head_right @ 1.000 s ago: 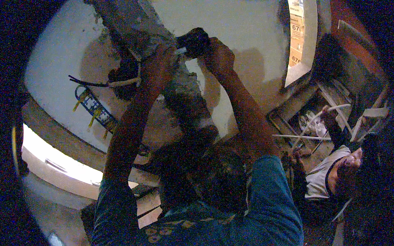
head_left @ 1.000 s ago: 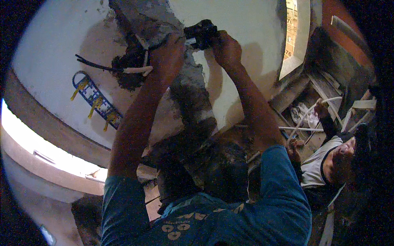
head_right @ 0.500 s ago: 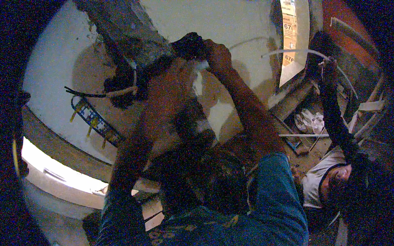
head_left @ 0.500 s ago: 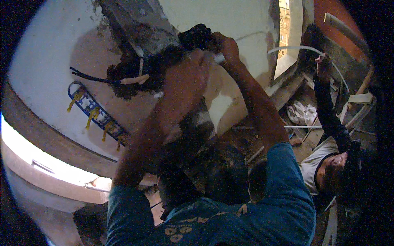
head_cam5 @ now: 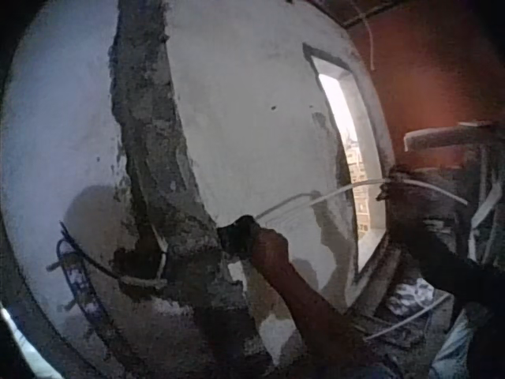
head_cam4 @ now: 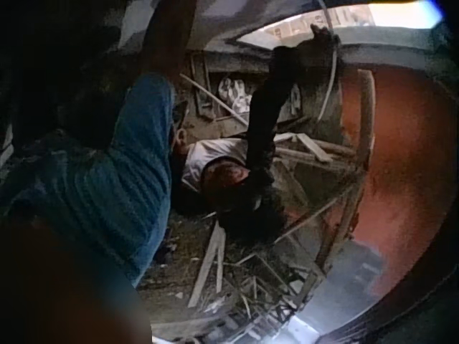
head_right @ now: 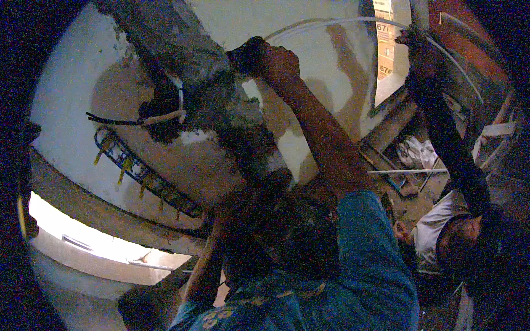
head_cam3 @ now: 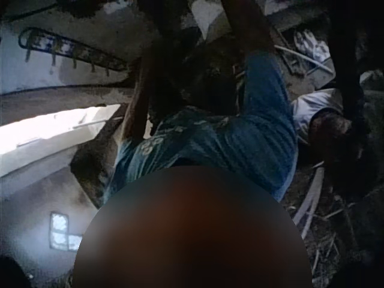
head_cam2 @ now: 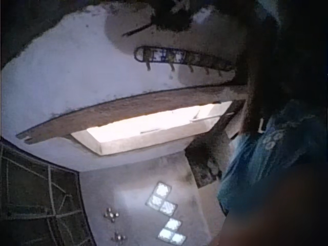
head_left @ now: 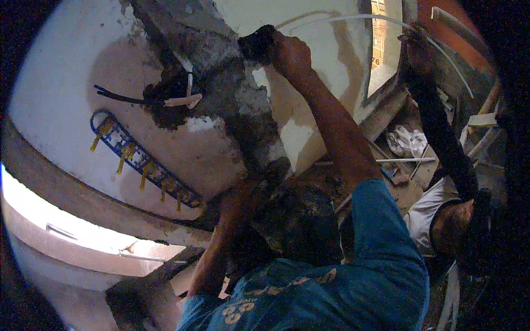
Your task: The person installs an electrical conduit and junction box into a wall, using a hammer and chisel to adjust the opening and secure the components. They also use a level to ensure proper alignment.
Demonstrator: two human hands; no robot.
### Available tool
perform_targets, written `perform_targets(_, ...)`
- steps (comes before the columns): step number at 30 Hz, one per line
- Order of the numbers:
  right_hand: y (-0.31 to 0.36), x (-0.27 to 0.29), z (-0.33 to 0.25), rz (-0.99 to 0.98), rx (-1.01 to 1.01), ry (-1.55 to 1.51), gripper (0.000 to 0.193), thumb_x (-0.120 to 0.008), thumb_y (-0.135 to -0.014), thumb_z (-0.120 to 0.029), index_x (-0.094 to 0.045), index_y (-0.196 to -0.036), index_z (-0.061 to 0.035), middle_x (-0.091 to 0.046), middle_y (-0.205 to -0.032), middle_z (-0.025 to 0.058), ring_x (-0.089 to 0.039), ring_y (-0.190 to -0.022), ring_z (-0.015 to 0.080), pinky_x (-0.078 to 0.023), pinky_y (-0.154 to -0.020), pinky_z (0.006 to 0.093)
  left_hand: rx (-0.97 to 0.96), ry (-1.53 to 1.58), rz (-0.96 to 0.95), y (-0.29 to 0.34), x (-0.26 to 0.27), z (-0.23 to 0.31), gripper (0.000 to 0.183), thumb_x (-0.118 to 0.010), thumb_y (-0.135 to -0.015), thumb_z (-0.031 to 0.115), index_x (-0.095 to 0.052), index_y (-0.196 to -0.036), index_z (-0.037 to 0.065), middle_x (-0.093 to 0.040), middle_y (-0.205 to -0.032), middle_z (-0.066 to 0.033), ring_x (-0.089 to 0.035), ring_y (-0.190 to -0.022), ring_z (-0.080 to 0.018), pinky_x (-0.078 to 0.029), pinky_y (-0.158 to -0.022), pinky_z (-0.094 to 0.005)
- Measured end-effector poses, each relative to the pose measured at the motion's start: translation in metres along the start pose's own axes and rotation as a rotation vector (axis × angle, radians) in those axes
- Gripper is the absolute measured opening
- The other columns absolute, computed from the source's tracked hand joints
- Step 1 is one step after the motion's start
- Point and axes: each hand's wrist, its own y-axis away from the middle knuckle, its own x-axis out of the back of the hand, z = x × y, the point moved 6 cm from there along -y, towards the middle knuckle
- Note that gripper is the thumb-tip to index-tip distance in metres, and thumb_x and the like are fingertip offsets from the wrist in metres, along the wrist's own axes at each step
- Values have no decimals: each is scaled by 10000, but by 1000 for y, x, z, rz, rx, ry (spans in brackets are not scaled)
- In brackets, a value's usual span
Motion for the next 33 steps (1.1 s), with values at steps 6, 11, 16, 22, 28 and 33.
perform_targets(6,5,-3,6,-54,-160,-49,306,-620,-922,-340,-629,-1123,-110,-712,-837,166,-700,-775,375,-550,-690,512,365,59,-41,75,-17,-56,372,-617,-931,330,-653,-1234,116,-642,-1217,-165,-628,-1093,-360,-517,-905,-452)
perform_targets(11,18,5,1,111,-55,-248,240,-644,-912,-253,-643,-1056,-61,-728,-877,145,-713,-794,347,-559,-720,458,648,104,11,125,-15,-82,397,-636,-936,392,-678,-1226,124,-658,-1240,-173,-616,-1145,-362,-491,-976,-450)
perform_targets(16,26,1,6,229,-92,-271,197,-664,-894,-207,-687,-1011,-49,-728,-884,151,-713,-790,335,-563,-725,428,460,41,209,150,13,-99,282,-688,-890,276,-704,-1117,110,-690,-1133,-155,-644,-1057,-349,-511,-911,-458)
perform_targets(22,31,-1,7,319,-110,-222,240,-694,-875,-238,-714,-992,-29,-710,-937,186,-692,-843,351,-553,-761,433,769,-157,227,248,10,-127,236,-704,-834,249,-719,-992,74,-726,-996,-145,-693,-888,-343,-548,-743,-435)
perform_targets(28,31,-3,7,344,-82,-241,259,-711,-864,-253,-718,-1010,-39,-705,-941,185,-685,-846,362,-550,-762,432,1024,-30,112,335,-51,-140,195,-749,-791,205,-757,-953,97,-730,-943,-155,-704,-872,-357,-551,-749,-449)
perform_targets(33,27,-14,15,254,-216,-263,241,-713,-866,-249,-728,-1013,-58,-710,-956,176,-692,-836,342,-550,-750,429,1167,-3,-180,400,-128,-164,334,-786,-766,243,-752,-1052,73,-727,-992,-203,-708,-941,-334,-550,-802,-448)
